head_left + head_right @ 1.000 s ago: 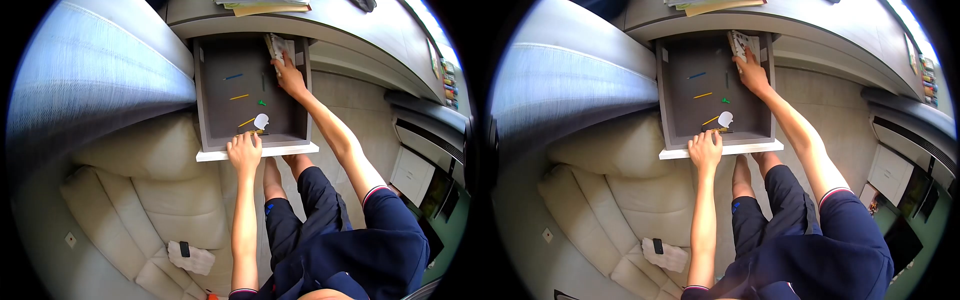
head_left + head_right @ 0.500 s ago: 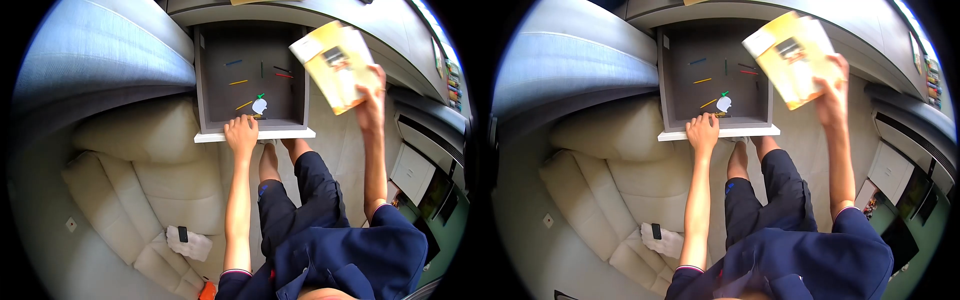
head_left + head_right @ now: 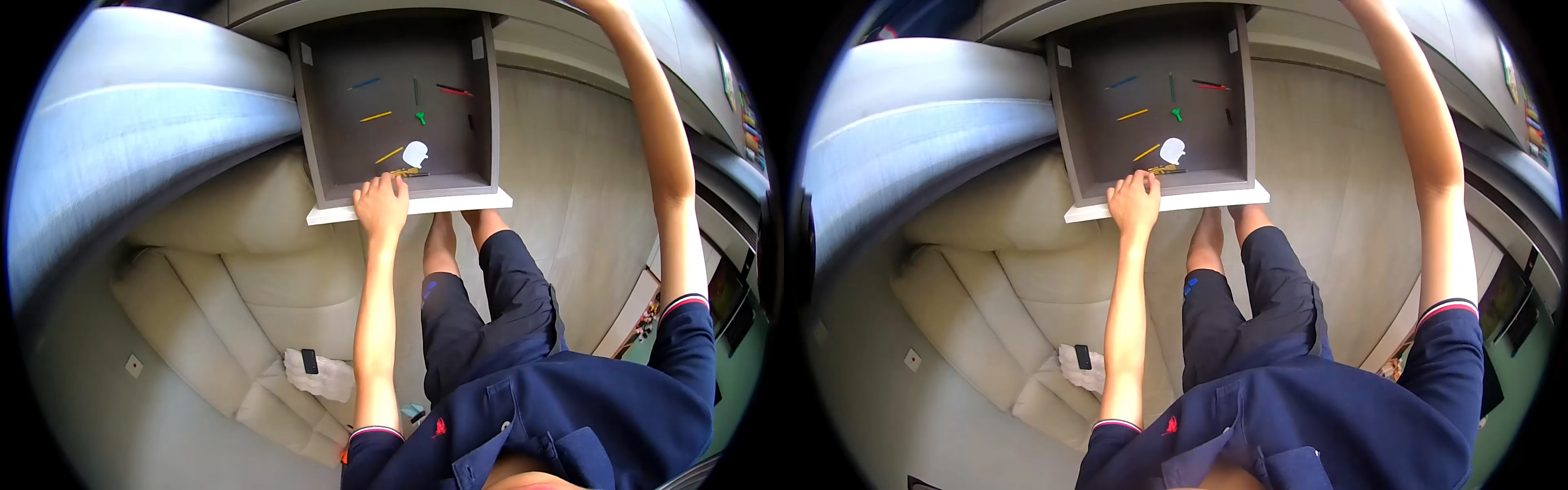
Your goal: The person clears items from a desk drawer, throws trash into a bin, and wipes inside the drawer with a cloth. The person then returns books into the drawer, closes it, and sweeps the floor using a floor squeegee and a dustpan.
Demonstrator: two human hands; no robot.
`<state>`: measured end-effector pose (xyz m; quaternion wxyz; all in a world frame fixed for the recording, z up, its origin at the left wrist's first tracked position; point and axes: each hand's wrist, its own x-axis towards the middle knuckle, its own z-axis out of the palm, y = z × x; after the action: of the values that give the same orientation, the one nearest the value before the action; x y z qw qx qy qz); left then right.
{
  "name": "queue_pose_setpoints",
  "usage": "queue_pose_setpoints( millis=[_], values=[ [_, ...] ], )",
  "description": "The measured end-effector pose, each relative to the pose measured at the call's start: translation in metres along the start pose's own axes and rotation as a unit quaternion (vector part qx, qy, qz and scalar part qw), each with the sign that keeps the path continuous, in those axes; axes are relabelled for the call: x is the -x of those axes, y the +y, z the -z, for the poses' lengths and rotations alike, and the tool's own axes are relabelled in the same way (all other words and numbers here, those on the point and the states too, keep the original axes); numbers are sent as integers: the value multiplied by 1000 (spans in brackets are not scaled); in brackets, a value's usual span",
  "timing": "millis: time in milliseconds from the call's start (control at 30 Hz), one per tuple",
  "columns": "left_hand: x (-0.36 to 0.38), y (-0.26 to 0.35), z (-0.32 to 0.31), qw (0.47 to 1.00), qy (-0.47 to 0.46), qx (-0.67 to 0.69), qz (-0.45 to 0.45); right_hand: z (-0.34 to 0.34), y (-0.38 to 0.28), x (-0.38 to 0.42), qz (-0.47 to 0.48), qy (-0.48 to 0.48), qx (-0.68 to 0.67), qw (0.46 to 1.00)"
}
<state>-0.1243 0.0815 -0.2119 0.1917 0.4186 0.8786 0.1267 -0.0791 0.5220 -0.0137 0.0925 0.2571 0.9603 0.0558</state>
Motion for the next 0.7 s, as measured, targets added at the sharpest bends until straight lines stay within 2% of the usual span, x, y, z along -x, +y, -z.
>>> queue_pose_setpoints(
  millis=[33, 67, 100, 133, 167, 233, 267, 300, 333, 367, 400, 467, 500, 533, 600, 700],
  values=[
    [-2, -3, -1, 1000, -23, 9, 3, -8, -4, 14, -3, 47, 30, 998],
    [-8, -1, 9, 997, -62, 40, 15, -4, -13, 30, -7, 43, 28, 999],
    [-18, -4, 14, 997, -66, 38, 12, 7, -32, 47, -39, 83, -84, 992],
    [-33, -6, 18, 990, -110, 66, 55, 13, -43, 60, -72, 123, -195, 970],
    [-48, -10, 19, 978, -154, 93, 101, 6, -49, 72, -76, 121, -197, 970],
    [-89, -21, 11, 992, -61, 113, 7, -29, -69, 99, -86, 242, -272, 927],
    [-116, -25, 5, 996, -19, 70, -51, -53, -81, 111, -89, 302, -309, 898],
    [-145, -28, -1, 994, 20, 28, -107, -77, -98, 119, -80, 274, -326, 901],
    [-173, -24, -1, 991, 11, 0, -130, -101, -114, 127, -72, 245, -343, 904],
    [-198, -21, -5, 990, 16, -9, -140, -125, -136, 131, -51, 128, -339, 931],
    [-218, -22, -17, 986, 38, -19, -162, -151, -154, 129, -57, 100, -327, 938],
    [-236, -26, -34, 982, -5, -44, -183, -214, -171, 117, -59, 74, -317, 944],
    [-241, -25, -38, 975, -40, -63, -209, -251, -175, 109, -97, 40, -271, 957],
    [-240, -22, -39, 975, -40, -64, -208, -273, -176, 103, -134, 3, -223, 966],
    [-221, -19, -41, 967, -142, -61, -205, -274, -181, 91, -135, -2, -178, 975],
    [-173, -19, -30, 957, -194, -51, -210, -288, -180, 81, -136, 9, -106, 985]
  ],
)
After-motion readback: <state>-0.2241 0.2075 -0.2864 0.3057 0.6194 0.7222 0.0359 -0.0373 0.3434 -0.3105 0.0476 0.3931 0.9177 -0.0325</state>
